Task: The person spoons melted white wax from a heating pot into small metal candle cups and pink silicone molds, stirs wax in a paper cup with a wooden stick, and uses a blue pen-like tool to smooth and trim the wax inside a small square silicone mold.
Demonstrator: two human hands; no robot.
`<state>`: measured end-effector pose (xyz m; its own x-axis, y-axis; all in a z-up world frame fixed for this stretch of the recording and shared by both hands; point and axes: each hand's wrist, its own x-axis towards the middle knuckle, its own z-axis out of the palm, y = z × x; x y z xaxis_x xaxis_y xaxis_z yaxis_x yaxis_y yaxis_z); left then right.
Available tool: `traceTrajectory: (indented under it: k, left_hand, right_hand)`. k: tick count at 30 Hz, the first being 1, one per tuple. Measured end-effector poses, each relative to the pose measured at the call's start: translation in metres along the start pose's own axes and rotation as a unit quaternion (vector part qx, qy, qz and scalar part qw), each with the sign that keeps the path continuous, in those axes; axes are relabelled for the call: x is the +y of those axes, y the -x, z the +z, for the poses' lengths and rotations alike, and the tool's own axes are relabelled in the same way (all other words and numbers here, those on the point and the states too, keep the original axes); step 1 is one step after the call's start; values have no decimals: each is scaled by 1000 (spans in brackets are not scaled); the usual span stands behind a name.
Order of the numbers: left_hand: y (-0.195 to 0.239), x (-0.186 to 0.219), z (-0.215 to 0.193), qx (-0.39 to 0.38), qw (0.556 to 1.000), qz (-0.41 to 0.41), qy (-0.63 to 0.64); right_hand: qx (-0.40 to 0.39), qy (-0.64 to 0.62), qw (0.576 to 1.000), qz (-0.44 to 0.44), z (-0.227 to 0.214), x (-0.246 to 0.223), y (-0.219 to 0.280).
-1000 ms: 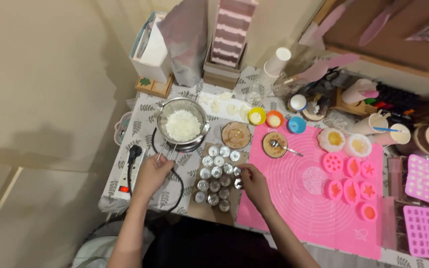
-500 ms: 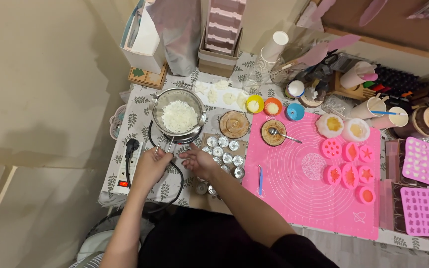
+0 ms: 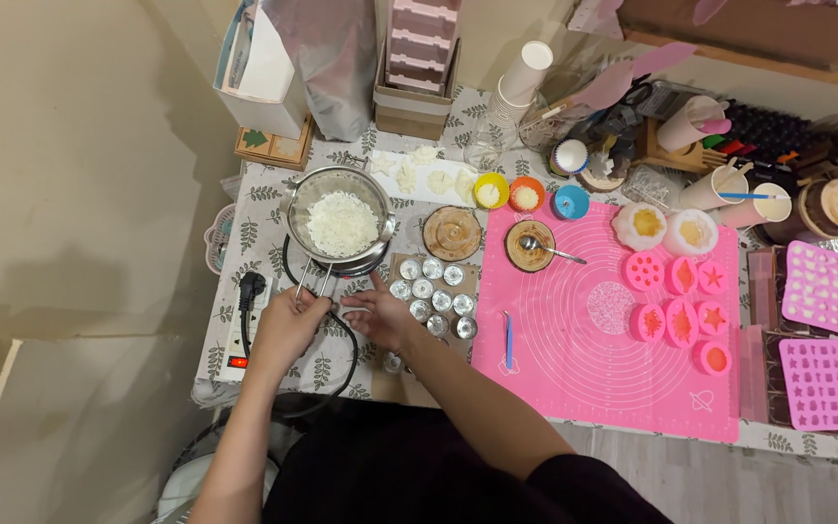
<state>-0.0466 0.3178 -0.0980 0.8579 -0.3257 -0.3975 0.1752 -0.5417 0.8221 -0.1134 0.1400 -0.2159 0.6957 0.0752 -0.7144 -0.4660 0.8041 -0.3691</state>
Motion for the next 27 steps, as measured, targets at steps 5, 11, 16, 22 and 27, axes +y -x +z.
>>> traceTrajectory:
  k: [5, 11, 16, 22, 27]
  left_hand:
    - [2, 5, -3, -8, 1000, -10, 3]
    - [0, 5, -3, -13, 1000, -13, 0]
    - [0, 5, -3, -10, 1000, -11, -12]
    - [-3, -10, 3, -16, 1000, 18, -4]
    - [-3, -7, 3, -17, 1000, 0, -2]
  right_hand:
    - [-4, 1, 1000, -8, -9, 1, -5]
    - [14, 37, 999, -22, 5, -8, 4]
    - [8, 26, 1000, -1, 5, -2, 6]
    - [10, 38, 999, 0, 10, 4, 8]
    - [23, 15, 1000, -2, 19, -1, 2]
